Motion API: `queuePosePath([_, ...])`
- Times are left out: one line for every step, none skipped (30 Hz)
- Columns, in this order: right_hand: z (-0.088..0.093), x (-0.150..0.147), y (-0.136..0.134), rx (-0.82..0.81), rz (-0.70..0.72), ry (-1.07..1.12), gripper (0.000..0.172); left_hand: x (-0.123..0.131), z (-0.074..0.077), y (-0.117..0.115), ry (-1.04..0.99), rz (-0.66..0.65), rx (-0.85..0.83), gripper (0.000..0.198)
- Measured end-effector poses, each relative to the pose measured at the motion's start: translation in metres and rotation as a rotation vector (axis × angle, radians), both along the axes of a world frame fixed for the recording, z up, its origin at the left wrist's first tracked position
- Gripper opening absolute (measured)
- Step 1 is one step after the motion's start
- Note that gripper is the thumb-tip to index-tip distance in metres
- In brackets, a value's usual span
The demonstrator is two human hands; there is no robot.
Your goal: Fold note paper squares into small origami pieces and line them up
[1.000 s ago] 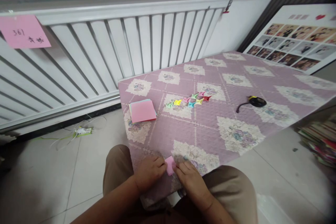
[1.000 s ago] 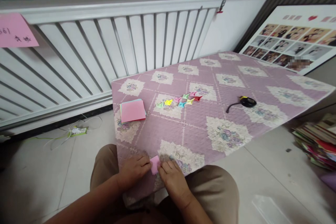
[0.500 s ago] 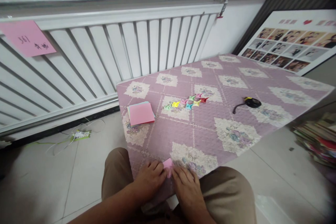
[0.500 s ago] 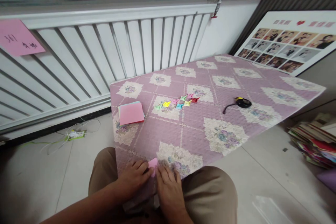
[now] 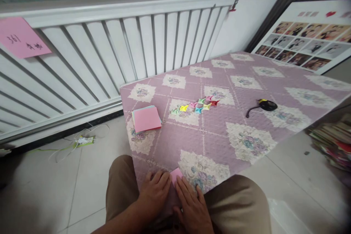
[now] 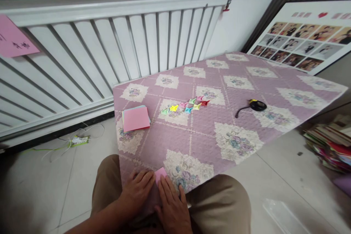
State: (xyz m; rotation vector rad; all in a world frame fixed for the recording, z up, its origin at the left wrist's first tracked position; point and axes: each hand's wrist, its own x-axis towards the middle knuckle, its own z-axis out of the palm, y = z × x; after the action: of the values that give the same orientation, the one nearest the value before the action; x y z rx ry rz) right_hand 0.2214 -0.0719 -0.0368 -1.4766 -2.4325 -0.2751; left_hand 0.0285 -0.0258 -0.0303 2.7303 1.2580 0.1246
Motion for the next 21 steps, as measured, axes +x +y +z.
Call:
queuePosePath([-0.001, 0.000, 0.000, 0.005, -0.004, -0.008, 0.048, 0.000, -0.001, 0.000, 0.002, 0.003, -0.003, 0.039])
queuePosePath([-0.002, 0.000, 0.001, 0.010, -0.008, -0.013, 0.048, 0.001, -0.001, 0.000, 0.004, 0.004, -0.002, 0.039])
queuePosePath([-0.004, 0.001, 0.001, 0.015, -0.010, -0.016, 0.048, 0.001, -0.002, -0.001, 0.007, 0.008, 0.001, 0.040])
queuePosePath([-0.005, 0.002, 0.001, 0.017, -0.008, -0.018, 0.048, 0.001, -0.003, -0.001, 0.010, 0.015, 0.007, 0.041])
queuePosePath([-0.007, 0.003, 0.000, 0.018, -0.004, -0.019, 0.048, 0.001, -0.004, -0.002, 0.014, 0.027, 0.015, 0.043])
queuePosePath([-0.008, 0.004, 0.000, 0.023, 0.001, -0.020, 0.047, 0.001, -0.004, -0.002, 0.021, 0.042, 0.021, 0.043])
queuePosePath([-0.010, 0.006, -0.001, 0.027, 0.002, -0.019, 0.046, 0.002, -0.005, -0.003, 0.030, 0.055, 0.022, 0.043])
queuePosePath([-0.011, 0.007, -0.003, 0.029, 0.000, -0.015, 0.045, 0.002, -0.004, -0.003, 0.039, 0.063, 0.018, 0.043])
queuePosePath([-0.012, 0.008, -0.004, 0.030, -0.003, -0.009, 0.044, 0.002, -0.003, -0.003, 0.049, 0.068, 0.011, 0.042])
queuePosePath([-0.012, 0.009, -0.005, 0.027, -0.009, 0.000, 0.043, 0.003, -0.001, -0.002, 0.061, 0.069, -0.001, 0.041])
queuePosePath([-0.012, 0.010, -0.005, 0.021, -0.013, 0.013, 0.043, 0.005, 0.002, -0.001, 0.074, 0.069, -0.014, 0.041])
queuePosePath([-0.011, 0.010, -0.005, 0.014, -0.013, 0.030, 0.041, 0.006, 0.006, 0.000, 0.086, 0.071, -0.028, 0.040])
queuePosePath([-0.009, 0.010, -0.003, 0.007, -0.012, 0.053, 0.039, 0.008, 0.010, 0.002, 0.096, 0.074, -0.044, 0.038])
queuePosePath([-0.007, 0.009, -0.001, -0.006, -0.020, 0.085, 0.036, 0.010, 0.015, 0.005, 0.100, 0.081, -0.067, 0.036])
queuePosePath([-0.003, 0.007, 0.003, -0.028, -0.043, 0.126, 0.031, 0.012, 0.020, 0.008, 0.100, 0.088, -0.094, 0.033])
queuePosePath([0.000, 0.005, 0.008, -0.057, -0.074, 0.171, 0.025, 0.014, 0.025, 0.011, 0.095, 0.099, -0.127, 0.029])
queuePosePath([0.004, 0.003, 0.013, -0.100, -0.124, 0.223, 0.019, 0.016, 0.029, 0.015, 0.089, 0.118, -0.157, 0.025])
queuePosePath([0.007, 0.000, 0.019, -0.145, -0.179, 0.274, 0.014, 0.019, 0.033, 0.020, 0.085, 0.133, -0.173, 0.021])
queuePosePath([0.010, -0.002, 0.025, -0.175, -0.214, 0.306, 0.013, 0.021, 0.036, 0.024, 0.083, 0.146, -0.189, 0.020])
queuePosePath([0.013, -0.004, 0.030, -0.202, -0.242, 0.316, 0.013, 0.023, 0.039, 0.028, 0.080, 0.157, -0.203, 0.020])
queuePosePath([0.015, -0.005, 0.035, -0.202, -0.277, 0.326, 0.012, 0.025, 0.041, 0.032, 0.077, 0.169, -0.226, 0.019])
